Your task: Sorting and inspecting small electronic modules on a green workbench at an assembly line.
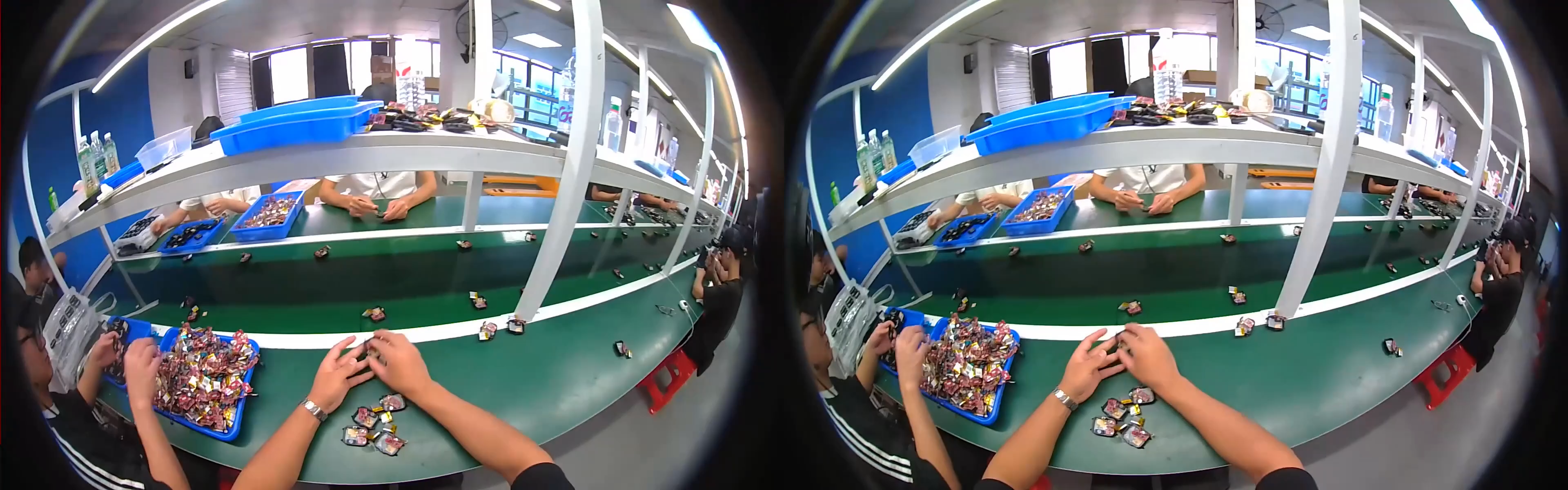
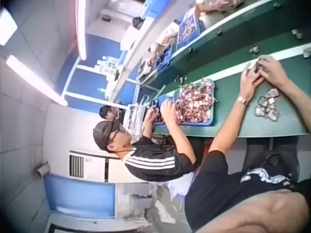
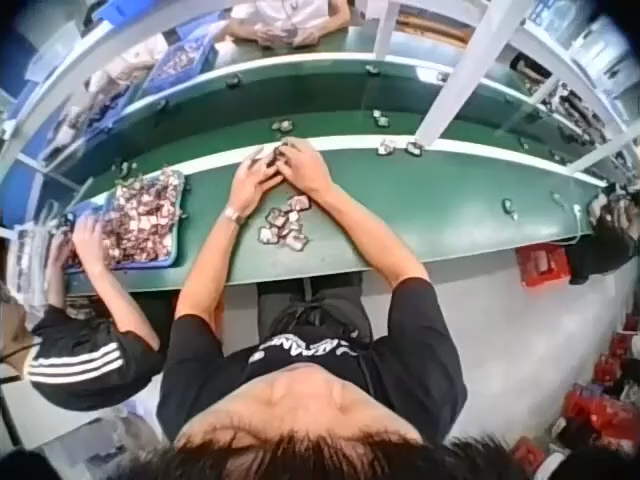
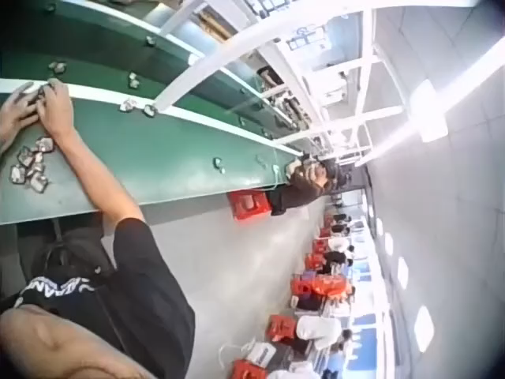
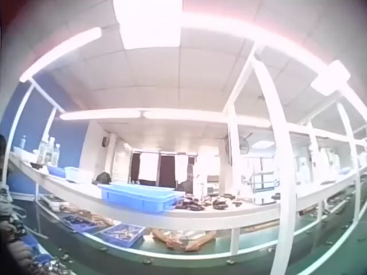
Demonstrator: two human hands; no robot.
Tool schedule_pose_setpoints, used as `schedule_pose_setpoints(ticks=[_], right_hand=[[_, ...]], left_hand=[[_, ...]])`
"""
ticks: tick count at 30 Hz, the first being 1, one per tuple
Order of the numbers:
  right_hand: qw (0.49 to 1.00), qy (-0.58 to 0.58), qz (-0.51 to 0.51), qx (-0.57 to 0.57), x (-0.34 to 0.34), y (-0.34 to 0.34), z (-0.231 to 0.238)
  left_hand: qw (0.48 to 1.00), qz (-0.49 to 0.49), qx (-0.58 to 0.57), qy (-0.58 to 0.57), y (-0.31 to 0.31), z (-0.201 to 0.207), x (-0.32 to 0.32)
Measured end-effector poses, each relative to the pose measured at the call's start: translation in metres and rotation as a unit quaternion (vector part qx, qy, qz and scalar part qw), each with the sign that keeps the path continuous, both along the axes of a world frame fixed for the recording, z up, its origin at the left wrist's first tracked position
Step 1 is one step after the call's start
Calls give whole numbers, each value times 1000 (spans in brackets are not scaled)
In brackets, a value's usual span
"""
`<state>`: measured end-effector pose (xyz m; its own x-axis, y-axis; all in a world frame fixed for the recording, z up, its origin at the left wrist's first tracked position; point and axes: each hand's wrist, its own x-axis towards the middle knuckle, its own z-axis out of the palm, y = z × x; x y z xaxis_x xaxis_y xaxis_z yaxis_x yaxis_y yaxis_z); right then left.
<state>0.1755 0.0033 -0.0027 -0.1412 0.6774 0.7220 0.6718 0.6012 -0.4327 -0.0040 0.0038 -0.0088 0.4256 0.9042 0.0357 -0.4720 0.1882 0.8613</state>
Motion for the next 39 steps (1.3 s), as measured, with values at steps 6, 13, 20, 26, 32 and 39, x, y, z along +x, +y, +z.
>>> schedule_pose_setpoints(ticks=[6,13,20,26,32,39], right_hand=[[972,-7,-192,-138,67,86,-9],[913,-93,-356,-175,123,86,23],[851,-78,-455,-249,209,86,-15],[947,43,-308,-85,175,78,-7],[982,84,119,-122,51,9,23],[961,9,219,-169,15,-34,32]], left_hand=[[999,-11,25,47,-1,6,2],[998,-8,17,62,2,4,-8],[996,-54,29,63,5,5,0],[998,-27,13,56,5,2,-5],[996,-41,26,76,12,-9,-15],[995,-53,24,83,8,-9,-11]])
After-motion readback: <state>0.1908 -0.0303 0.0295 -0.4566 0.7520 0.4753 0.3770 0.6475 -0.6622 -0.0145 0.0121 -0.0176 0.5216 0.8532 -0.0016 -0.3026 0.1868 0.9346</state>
